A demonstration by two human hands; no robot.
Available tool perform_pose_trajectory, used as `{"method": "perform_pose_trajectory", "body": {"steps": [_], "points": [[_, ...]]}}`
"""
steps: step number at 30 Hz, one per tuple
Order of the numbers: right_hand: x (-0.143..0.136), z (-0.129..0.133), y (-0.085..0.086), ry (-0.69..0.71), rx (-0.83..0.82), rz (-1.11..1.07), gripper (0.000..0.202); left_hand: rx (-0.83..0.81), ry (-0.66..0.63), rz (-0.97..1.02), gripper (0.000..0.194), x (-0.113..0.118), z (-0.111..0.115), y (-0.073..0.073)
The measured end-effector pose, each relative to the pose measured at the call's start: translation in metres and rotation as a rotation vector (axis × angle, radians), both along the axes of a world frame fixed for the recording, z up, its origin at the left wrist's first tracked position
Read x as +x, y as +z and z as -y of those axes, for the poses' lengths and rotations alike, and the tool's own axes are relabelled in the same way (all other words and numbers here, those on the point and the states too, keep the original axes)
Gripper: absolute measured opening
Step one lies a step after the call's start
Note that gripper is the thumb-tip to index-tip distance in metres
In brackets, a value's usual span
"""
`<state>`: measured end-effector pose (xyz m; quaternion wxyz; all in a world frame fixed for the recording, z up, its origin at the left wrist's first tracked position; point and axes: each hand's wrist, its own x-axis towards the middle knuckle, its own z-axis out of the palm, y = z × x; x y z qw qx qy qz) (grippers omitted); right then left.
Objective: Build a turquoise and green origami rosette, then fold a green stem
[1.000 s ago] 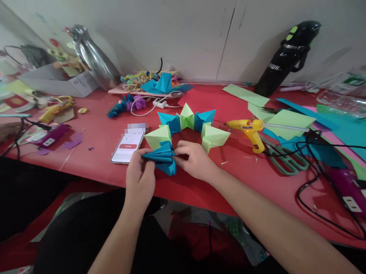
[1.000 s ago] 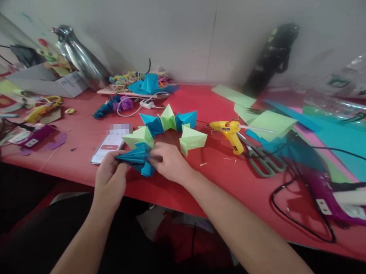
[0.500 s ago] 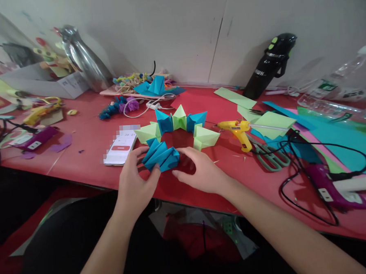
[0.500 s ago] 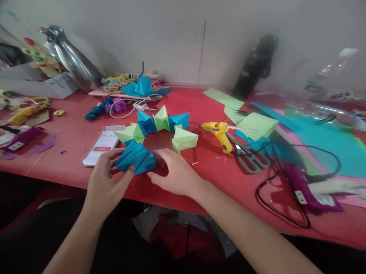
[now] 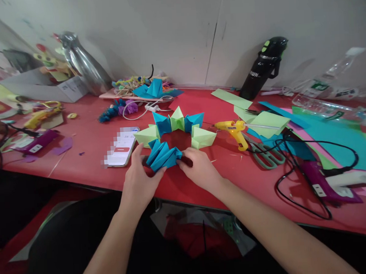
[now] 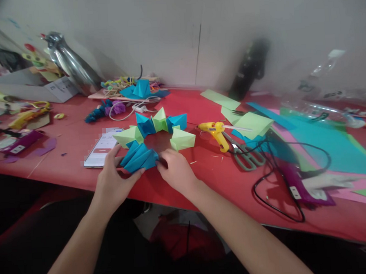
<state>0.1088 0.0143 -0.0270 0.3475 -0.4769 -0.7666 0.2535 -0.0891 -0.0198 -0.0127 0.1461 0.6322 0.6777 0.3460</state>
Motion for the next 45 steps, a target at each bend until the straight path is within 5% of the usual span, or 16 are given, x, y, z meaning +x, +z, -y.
{"method": "perform_pose_trajectory", "body": {"steps": [7,16,25,45], "points": [[-0.003,0.003,0.000,-0.024,0.025,-0.070,0.011,0.024,-0.017,0.096,0.049,-0.001,-0.005,-0.002],[-0.001,0.006,0.003,-0.018,-0.132,-0.125,0.038,0.012,-0.053,0.454,0.045,-0.001,-0.010,-0.002],[-0.011,-0.010,0.006,0.042,-0.056,-0.069,0.010,0.057,-0.033,0.303,0.038,0.008,-0.004,0.002],[-0.019,-0.006,0.001,-0.089,0.102,0.156,0.019,0.020,-0.030,0.086,0.044,0.018,0.002,0.000]]}}
